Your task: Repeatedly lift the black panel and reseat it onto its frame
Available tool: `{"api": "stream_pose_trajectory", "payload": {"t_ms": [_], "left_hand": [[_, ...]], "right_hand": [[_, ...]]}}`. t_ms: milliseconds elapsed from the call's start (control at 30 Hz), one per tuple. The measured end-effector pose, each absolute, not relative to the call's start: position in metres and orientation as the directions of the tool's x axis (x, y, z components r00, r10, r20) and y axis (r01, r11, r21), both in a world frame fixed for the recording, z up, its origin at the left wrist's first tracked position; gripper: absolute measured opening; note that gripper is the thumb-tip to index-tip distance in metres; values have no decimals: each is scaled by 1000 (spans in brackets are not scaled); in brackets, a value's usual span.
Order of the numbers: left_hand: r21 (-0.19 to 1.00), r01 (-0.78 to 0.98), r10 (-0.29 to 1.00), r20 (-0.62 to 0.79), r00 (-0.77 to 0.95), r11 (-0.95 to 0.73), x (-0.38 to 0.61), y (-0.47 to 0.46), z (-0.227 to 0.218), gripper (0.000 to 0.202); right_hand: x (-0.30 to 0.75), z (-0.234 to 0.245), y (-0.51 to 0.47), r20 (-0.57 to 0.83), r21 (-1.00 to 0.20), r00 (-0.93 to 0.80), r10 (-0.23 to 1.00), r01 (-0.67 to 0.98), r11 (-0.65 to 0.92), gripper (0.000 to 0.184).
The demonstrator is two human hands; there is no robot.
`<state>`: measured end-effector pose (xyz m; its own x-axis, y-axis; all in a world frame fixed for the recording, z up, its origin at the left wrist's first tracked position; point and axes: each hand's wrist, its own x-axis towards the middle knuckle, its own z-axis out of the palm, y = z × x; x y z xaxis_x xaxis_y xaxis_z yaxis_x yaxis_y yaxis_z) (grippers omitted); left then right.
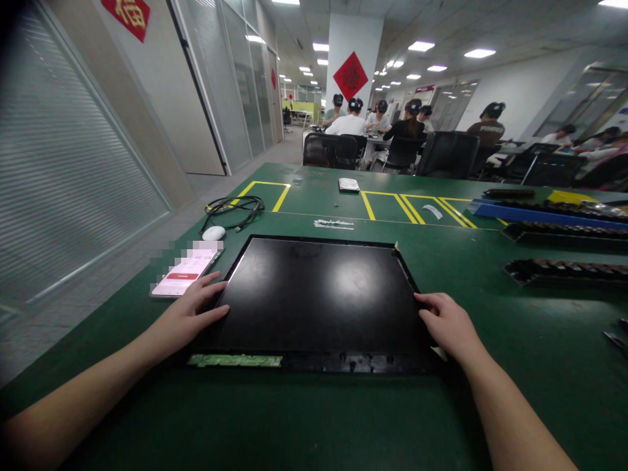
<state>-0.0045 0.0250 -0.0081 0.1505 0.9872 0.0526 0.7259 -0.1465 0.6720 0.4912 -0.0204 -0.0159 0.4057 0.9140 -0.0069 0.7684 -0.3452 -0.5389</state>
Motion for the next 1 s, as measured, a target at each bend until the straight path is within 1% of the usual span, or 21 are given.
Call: {"api": "stream_pose_trajectory", "payload": {"t_ms": [133,267,400,567,633,733,800,867,1000], "left_hand": [[660,737,988,55,145,-145,-4,25,-9,61],[644,745,984,79,162,-174,-4,29,-15,56],[646,741,983,110,146,-183,-6,35,-26,57],[649,745,987,79,137,-155,-3,34,-22,59],[660,733,984,56,168,-163,-1,29,-15,61],[686,703,976,47,213,-186,-1,22,-5,73],[656,724,966,29,258,-212,-4,18,-1,75],[605,757,951,2,309,-248,-10,17,3,72],[548,778,919,-42,393,-307,-20,15,12,69]], "right_hand": [[494,-17,-20,-32,-551,419,907,750,-366,43],[496,-19,-19,-1,-568,399,917,754,-329,40],[495,-17,-19,7,-548,402,916,768,-332,40],[491,-14,-20,-10,-547,416,909,759,-353,42],[492,-14,-20,-20,-547,424,905,754,-365,43],[494,-17,-19,-16,-545,419,908,757,-360,43],[495,-18,-19,14,-537,408,913,773,-337,40],[494,-18,-19,34,-526,407,913,784,-330,39],[491,-15,-21,10,-527,411,912,777,-344,42]]}}
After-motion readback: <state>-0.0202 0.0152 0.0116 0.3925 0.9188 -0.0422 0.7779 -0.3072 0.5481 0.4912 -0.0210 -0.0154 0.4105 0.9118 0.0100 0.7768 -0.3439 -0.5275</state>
